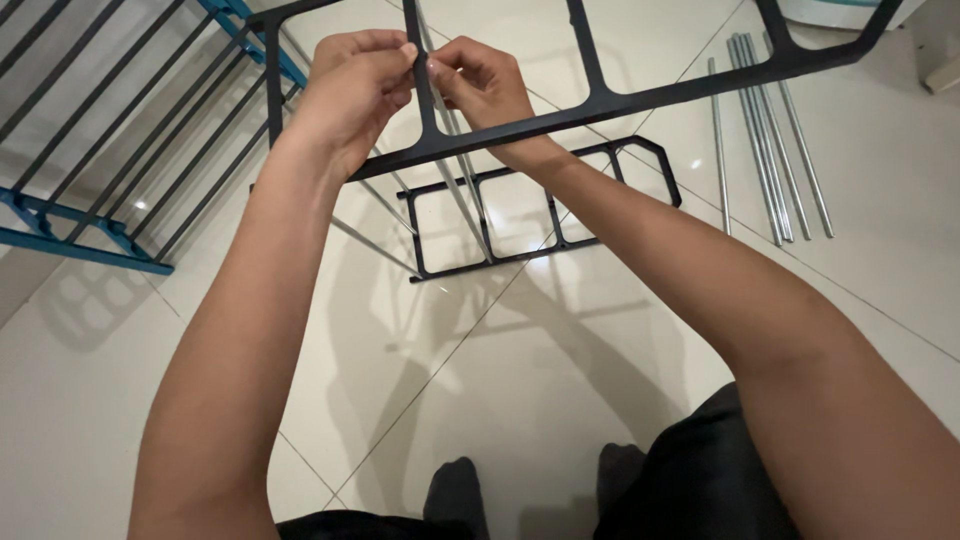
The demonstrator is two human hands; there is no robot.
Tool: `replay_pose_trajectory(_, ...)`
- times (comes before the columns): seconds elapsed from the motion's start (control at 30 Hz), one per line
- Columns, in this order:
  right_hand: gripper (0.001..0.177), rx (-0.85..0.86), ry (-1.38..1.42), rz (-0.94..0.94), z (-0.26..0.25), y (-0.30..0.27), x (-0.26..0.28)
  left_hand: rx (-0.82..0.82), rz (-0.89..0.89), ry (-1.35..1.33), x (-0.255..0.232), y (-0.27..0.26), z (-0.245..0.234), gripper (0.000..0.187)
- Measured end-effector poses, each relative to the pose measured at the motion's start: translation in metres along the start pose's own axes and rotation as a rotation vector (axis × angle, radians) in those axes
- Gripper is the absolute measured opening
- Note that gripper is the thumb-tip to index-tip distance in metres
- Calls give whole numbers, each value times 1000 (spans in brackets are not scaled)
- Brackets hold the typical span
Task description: The person assembles a metal rack by inserting vertical poles into black plastic frames and then sliding horizontal bars through the frame slots. The person works on a tiled floor, connecting the side frames and adding crossbars to form a multi-tiered structure.
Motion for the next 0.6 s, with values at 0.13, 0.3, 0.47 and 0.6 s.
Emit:
replay_pose_trajectory(0.13, 19, 10, -71, -12, -1, 1, 0, 6, -52, -36, 5, 5, -1, 22)
replay_pose_trajectory(0.3, 21, 25, -80, -57, 1, 2, 2, 26, -16, -83, 5, 7, -2, 18)
replay_pose_trajectory(0.47, 24, 17, -89, -34, 0, 4, 0, -6, 19, -23, 1, 6, -4, 19)
replay_pose_trajectory(0.6, 24, 10, -92, -15, 4, 4, 0, -136, -19, 12, 1, 7, -13, 41)
Point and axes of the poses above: each hand's wrist, its own y-axis towards the middle knuckle, its own z-axis out of the palm, x = y × z, the point moved 7 cm from there along y, towards the middle knuckle, and after that the axes turned 6 degrees about -z, right-handed, at the moved point
